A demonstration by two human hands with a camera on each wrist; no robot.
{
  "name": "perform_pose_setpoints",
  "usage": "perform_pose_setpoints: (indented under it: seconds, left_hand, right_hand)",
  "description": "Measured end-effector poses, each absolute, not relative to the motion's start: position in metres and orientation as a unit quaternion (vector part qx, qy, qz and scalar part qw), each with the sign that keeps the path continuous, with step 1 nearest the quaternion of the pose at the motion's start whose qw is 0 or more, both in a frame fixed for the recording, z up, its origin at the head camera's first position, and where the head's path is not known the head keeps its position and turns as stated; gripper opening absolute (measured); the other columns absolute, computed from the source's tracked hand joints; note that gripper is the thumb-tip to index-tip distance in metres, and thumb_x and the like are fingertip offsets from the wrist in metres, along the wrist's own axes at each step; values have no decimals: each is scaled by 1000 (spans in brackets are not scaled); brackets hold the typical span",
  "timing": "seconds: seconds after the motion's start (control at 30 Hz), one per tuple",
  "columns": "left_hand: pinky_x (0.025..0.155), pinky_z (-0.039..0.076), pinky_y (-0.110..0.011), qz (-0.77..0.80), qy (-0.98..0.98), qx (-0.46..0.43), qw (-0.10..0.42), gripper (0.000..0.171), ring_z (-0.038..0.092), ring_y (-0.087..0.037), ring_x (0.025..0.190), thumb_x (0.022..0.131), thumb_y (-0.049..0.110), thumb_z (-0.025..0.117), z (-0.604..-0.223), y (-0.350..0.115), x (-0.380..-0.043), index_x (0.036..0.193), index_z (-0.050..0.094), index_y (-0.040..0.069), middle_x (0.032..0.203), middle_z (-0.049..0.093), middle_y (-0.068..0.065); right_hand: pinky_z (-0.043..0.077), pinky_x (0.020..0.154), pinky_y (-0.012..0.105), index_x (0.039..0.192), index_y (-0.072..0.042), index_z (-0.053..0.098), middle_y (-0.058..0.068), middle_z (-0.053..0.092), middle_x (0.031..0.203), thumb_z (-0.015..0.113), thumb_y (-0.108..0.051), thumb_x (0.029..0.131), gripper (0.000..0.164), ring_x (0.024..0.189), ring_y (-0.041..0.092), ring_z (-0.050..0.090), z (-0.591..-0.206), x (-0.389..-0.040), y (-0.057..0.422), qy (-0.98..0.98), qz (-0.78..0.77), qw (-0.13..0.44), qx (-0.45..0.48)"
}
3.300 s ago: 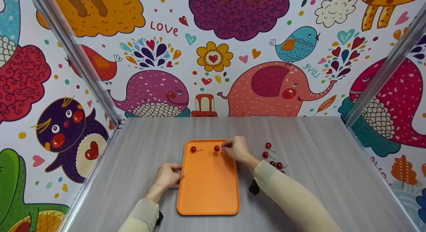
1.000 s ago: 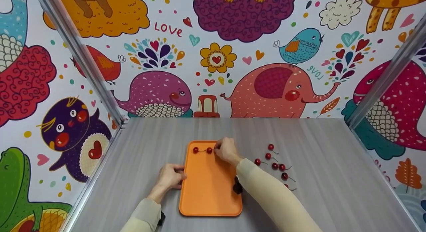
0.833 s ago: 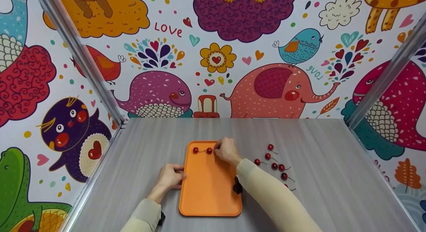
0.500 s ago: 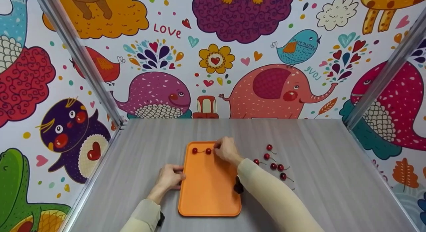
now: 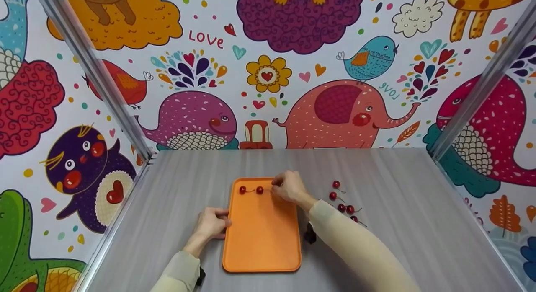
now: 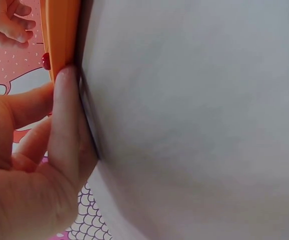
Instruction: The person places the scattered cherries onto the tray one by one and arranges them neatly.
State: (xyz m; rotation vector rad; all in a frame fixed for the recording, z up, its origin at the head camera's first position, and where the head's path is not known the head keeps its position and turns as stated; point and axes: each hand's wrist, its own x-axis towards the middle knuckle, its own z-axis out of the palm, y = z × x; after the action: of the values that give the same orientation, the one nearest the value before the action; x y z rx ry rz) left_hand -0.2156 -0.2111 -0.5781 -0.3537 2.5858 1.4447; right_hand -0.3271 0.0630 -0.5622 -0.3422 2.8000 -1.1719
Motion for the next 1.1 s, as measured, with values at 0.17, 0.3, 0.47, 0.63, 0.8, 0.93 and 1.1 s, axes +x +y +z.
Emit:
perform_pose_setpoints:
  seconds: [0.17, 0.3, 0.47, 0.63, 0.8, 0.93, 1.1]
  left_hand:
    - [64, 69, -34, 492, 859, -120, 78, 41, 75, -15, 83, 96, -1, 79, -578, -212, -216, 137, 79, -2, 102, 80, -10]
    - [63, 70, -35, 498, 856, -119, 73, 41, 76, -15, 81, 95, -2, 79, -579, -212, -215, 136, 79, -4, 102, 81, -11]
    - [64, 70, -35, 497, 856, -120, 75, 40, 76, -15, 81, 96, -2, 79, -578, -212, -215, 137, 78, -3, 103, 80, -11]
    - [64, 70, -35, 494, 858, -119, 76, 41, 75, -15, 83, 97, -2, 78, -578, -211, -216, 137, 78, -3, 102, 79, -11]
    - [64, 70, -35, 495, 857, -120, 74, 42, 74, -15, 83, 96, -3, 78, -577, -211, -216, 137, 78, -3, 102, 79, -11]
    - [64, 70, -35, 497, 856, -120, 76, 42, 75, -16, 83, 96, -3, 77, -578, -211, -216, 138, 78, -2, 102, 79, -11]
    - [64, 69, -35, 494, 858, -117, 74, 43, 75, -15, 82, 96, -3, 78, -579, -211, -216, 138, 78, -2, 104, 79, -11]
  right_hand:
    - [69, 95, 45, 115, -7, 88, 11, 84, 111, 81, -13, 103, 15, 95, 23, 71, -562, -321, 77, 913, -386, 43, -123]
    - [69, 87, 43, 111, -5, 88, 11, 84, 105, 81, -12, 101, 13, 89, 20, 72, -561, -316, 88, 911, -386, 30, -142]
    - [69, 83, 41, 112, -2, 87, 12, 85, 104, 81, -11, 101, 15, 88, 19, 71, -558, -312, 103, 906, -389, 19, -164]
    - [70, 80, 40, 112, 0, 87, 13, 86, 104, 81, -9, 101, 16, 88, 20, 75, -554, -309, 118, 901, -391, -1, -187]
    - [68, 76, 35, 109, 1, 87, 12, 86, 99, 81, -7, 100, 13, 85, 19, 76, -551, -306, 132, 897, -387, -24, -212]
    - [65, 72, 29, 110, -1, 88, 10, 86, 98, 82, -9, 100, 14, 82, 16, 75, -549, -303, 142, 897, -389, -31, -206]
    - [68, 76, 35, 111, -2, 89, 10, 87, 100, 84, -10, 99, 15, 84, 17, 77, -548, -298, 154, 902, -379, -38, -204]
